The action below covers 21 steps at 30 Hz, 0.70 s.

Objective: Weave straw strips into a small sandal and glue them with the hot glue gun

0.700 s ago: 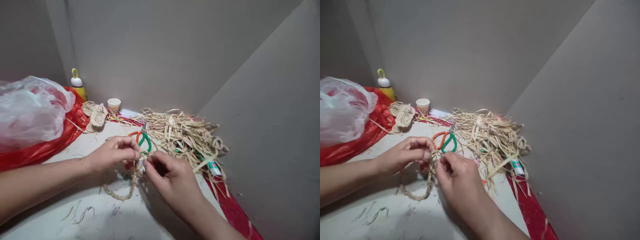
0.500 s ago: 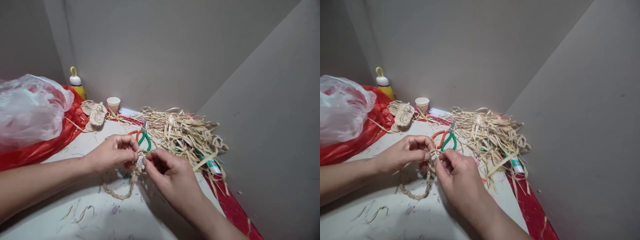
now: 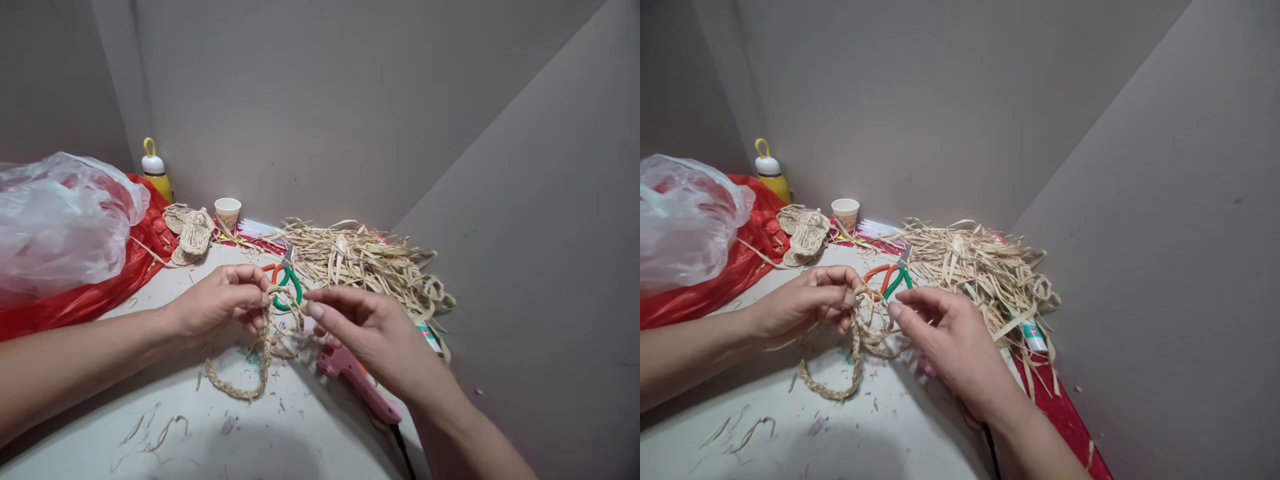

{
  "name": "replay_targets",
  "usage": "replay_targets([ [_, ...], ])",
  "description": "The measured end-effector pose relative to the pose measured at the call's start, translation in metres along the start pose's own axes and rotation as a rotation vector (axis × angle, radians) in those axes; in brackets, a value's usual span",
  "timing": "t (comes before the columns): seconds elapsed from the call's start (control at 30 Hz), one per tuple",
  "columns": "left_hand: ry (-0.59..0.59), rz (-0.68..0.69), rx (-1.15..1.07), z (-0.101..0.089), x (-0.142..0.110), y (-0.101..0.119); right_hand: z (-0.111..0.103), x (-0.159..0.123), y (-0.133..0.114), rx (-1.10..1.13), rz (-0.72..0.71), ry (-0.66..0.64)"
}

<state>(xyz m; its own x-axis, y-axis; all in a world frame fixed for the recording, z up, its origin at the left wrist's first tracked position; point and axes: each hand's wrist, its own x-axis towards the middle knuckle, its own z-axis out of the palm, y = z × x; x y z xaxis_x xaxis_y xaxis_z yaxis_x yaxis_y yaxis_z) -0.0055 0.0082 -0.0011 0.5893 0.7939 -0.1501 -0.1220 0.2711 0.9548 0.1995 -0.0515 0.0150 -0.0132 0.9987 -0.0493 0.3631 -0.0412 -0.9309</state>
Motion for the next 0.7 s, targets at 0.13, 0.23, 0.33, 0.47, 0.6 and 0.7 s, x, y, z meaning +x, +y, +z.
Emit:
replay_targets([
  [0.13, -0.014, 0.008, -0.009, -0.002, 0.0, -0.002, 0.006, 0.007, 0.007, 0.127, 0.116, -0.135],
  [0.23, -0.025, 0.014, -0.02, -0.003, 0.0, -0.003, 0.01, 0.011, 0.011, 0.226, 0.131, -0.169],
  [0.33, -0.018, 0.012, -0.038, -0.002, 0.0, -0.003, 0.014, 0.013, 0.014, 0.295, 0.158, -0.194],
  [0.47, -0.019, 0.003, -0.039, -0.002, 0.0, -0.003, 0.017, 0.011, 0.015, 0.328, 0.168, -0.186],
  [0.6, -0.02, 0.007, -0.051, -0.002, 0.001, -0.004, 0.017, 0.009, 0.014, 0.27, 0.158, -0.183],
  [0.7, 0.0, 0.012, -0.04, -0.002, 0.002, -0.004, 0.018, 0.009, 0.013, 0.234, 0.149, -0.199],
])
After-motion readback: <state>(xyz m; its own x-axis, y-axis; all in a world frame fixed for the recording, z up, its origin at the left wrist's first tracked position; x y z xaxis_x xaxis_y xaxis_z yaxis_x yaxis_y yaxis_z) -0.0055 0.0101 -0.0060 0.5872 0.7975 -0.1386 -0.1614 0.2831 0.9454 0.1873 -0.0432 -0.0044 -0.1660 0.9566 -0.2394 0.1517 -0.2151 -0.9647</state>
